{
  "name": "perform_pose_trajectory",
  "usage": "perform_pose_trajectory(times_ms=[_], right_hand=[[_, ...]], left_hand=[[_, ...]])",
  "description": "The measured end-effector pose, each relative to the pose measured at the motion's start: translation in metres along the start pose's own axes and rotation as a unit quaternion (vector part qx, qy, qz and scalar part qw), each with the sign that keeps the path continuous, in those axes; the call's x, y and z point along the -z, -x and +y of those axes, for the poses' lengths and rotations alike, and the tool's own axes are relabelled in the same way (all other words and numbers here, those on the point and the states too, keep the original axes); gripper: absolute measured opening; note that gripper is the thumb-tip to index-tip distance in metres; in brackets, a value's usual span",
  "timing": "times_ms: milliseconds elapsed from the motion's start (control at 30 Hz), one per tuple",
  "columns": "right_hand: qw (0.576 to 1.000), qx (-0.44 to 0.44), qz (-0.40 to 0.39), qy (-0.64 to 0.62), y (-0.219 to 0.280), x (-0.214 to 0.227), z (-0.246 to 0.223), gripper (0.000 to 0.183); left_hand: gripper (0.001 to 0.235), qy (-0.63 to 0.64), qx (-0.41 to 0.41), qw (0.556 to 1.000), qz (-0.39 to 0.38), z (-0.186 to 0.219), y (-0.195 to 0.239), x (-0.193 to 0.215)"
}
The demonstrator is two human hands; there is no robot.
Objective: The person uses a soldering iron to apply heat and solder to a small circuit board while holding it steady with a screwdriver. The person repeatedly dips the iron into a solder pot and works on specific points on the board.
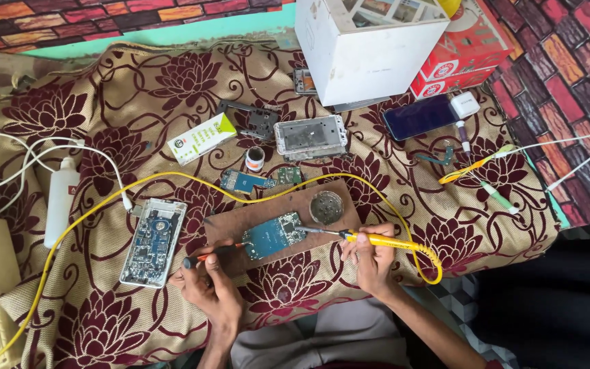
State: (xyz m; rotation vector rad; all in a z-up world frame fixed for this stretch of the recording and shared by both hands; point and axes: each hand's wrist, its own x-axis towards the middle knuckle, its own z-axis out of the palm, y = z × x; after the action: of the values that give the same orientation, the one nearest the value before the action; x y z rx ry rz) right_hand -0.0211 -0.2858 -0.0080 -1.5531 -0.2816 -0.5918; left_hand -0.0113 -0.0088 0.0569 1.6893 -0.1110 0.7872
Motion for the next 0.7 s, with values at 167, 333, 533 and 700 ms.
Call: perform_pose_trajectory(times_ms=[167,333,533,700], right_hand=[[1.000,0.007,0.002,-0.004,-0.0033,-0.0007,-0.0036,0.014],[1.000,0.003,0.013,-0.014,-0.0056,-0.0009,-0.0025,0.014],[1.000,0.011,0.008,-0.015,-0.0049,-0.0010,-0.0001,0.016],[1.000,0.016,0.015,-0.004,-0.0082,-0.0003,-0.0003,0.018]], left_hand=[[0.023,-0.005,0.083,0.996,0.013,0.0037,-0.0035,0.0010],[0.024,-0.006,0.061,0.998,0.006,0.0075,-0.0022,0.0014],[0.024,-0.039,0.076,0.996,0.012,0.0042,-0.0029,0.0028],[0.020,-0.120,-0.006,0.993,0.002,0.0022,-0.0034,0.0046]])
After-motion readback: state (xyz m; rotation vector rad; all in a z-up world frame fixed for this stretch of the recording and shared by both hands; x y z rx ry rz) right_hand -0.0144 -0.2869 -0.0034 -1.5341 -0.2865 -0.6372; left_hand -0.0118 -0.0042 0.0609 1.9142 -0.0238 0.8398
